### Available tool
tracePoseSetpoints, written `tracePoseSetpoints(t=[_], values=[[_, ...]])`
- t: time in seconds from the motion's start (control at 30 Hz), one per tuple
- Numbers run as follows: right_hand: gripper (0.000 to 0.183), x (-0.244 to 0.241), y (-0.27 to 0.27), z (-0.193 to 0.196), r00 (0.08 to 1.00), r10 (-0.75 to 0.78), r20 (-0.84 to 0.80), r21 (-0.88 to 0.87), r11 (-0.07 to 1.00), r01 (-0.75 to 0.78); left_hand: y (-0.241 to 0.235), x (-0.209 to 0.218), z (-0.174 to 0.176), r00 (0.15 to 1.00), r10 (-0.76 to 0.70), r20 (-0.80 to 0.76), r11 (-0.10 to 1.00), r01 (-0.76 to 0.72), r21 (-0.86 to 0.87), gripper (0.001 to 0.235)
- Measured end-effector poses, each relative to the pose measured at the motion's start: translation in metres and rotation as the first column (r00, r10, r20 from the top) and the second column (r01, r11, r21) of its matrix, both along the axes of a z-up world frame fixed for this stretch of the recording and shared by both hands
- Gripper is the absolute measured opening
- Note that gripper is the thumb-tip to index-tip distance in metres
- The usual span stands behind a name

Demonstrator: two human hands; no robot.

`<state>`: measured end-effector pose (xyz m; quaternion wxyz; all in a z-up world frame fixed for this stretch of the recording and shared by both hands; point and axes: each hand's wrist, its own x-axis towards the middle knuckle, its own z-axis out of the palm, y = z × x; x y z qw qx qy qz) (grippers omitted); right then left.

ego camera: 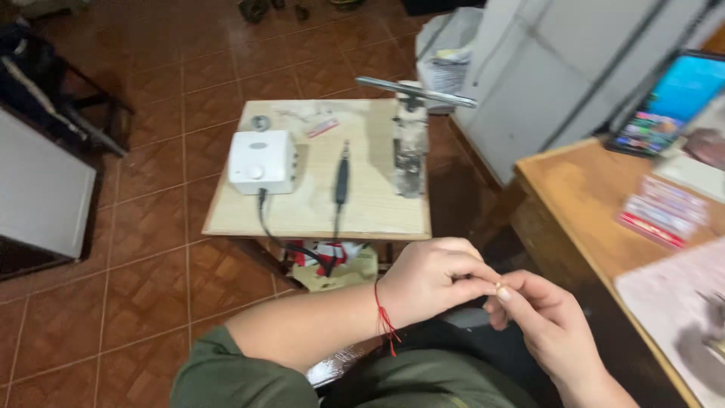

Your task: The person works on a dental cast mounted on an articulator, using a metal tool to apply and shape pink wax material onto the model. They also handle small packages of artificial teeth and a white device on a lower table before returning to the dental cast to continue the waxing process.

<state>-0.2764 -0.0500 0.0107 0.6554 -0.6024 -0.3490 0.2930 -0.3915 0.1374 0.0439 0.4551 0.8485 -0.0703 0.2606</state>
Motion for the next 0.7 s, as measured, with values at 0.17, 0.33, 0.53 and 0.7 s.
tracePoseSetpoints(t=[0.17,0.33,0.53,0.7], values=[[0.016,-0.010,0.086,0.001,0.954,0.051,0.295,-0.250,0.968,0.026,0.069,-0.025,-0.039,0.987,0.162,-0.008,0.982,-0.160,0.100,0.017],[0.020,-0.032,0.166,-0.025,0.729,0.183,0.659,-0.344,0.936,0.075,0.133,-0.052,-0.073,0.938,0.346,-0.006,0.922,-0.338,0.187,0.016],[0.026,-0.055,0.247,-0.047,0.514,0.342,0.787,-0.354,0.932,-0.077,0.201,-0.092,-0.106,0.857,0.485,0.177,0.790,-0.516,0.333,0.005],[0.052,-0.046,0.339,-0.052,0.570,0.471,0.673,-0.660,0.730,0.175,0.281,-0.099,-0.147,0.789,0.582,0.197,0.509,-0.543,0.668,0.014]])
